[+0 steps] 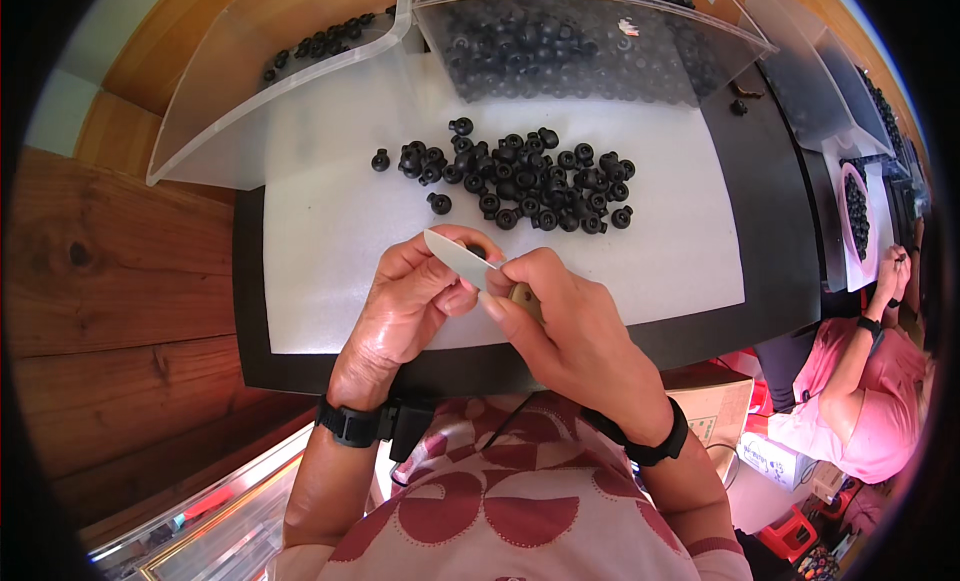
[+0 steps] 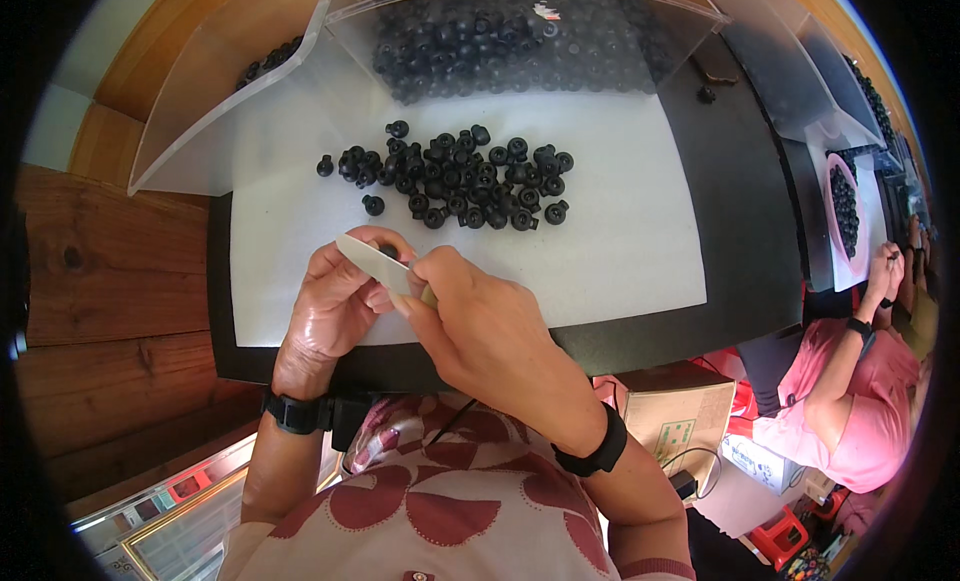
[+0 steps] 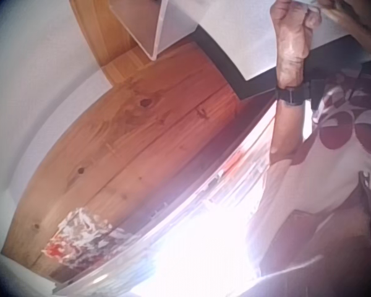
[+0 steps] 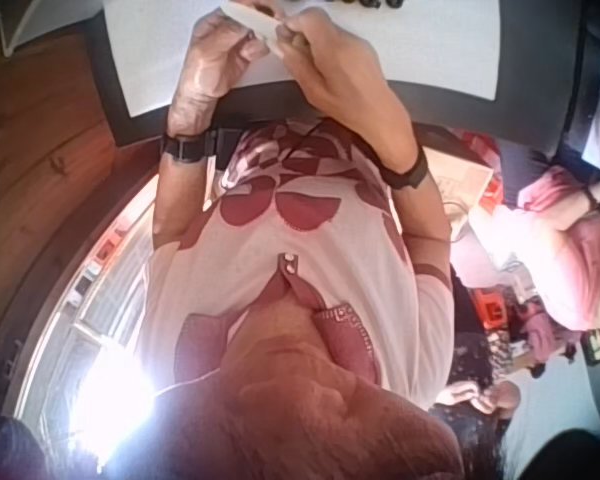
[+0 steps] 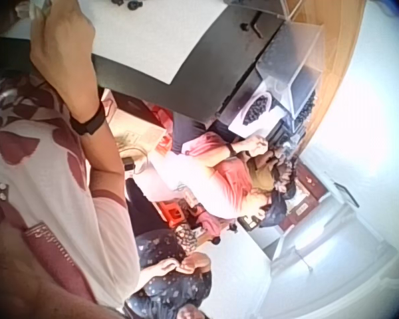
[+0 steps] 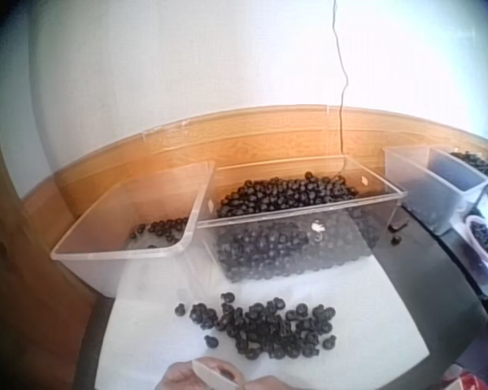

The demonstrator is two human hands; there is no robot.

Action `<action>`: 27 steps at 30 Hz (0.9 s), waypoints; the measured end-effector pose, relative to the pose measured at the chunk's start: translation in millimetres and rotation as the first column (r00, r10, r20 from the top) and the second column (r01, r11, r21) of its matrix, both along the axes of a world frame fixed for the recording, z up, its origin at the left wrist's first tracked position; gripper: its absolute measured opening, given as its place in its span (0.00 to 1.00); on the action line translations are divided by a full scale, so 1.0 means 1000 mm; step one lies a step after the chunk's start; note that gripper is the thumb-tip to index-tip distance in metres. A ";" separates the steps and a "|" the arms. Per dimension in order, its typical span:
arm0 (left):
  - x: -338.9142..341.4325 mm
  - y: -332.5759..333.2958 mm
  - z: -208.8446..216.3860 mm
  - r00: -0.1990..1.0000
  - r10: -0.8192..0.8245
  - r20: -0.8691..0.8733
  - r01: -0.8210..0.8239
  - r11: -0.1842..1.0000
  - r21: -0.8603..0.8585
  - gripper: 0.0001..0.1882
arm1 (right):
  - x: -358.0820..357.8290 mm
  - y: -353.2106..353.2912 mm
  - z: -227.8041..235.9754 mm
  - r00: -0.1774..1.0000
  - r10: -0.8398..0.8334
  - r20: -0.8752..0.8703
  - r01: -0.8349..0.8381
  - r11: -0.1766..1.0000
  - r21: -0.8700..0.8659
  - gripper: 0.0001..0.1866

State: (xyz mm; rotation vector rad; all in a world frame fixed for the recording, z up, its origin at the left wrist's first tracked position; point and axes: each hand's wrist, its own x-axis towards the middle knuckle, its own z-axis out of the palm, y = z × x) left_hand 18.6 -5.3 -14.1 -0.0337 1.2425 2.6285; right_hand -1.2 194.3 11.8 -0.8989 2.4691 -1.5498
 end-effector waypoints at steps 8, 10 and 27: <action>0.002 0.003 0.005 0.998 0.021 0.058 -0.020 1.000 -0.022 0.14 | 0.000 -0.003 -0.001 0.993 -0.059 0.098 0.069 0.992 -0.107 0.11; 0.003 0.001 0.003 0.998 0.020 0.064 -0.020 1.000 0.006 0.13 | -0.004 0.000 0.006 0.987 -0.077 0.145 0.097 0.986 -0.138 0.11; 0.000 -0.004 0.011 0.994 -0.111 0.020 0.110 0.993 0.045 0.15 | -0.013 -0.017 0.009 0.896 0.143 0.421 0.039 0.917 -0.396 0.10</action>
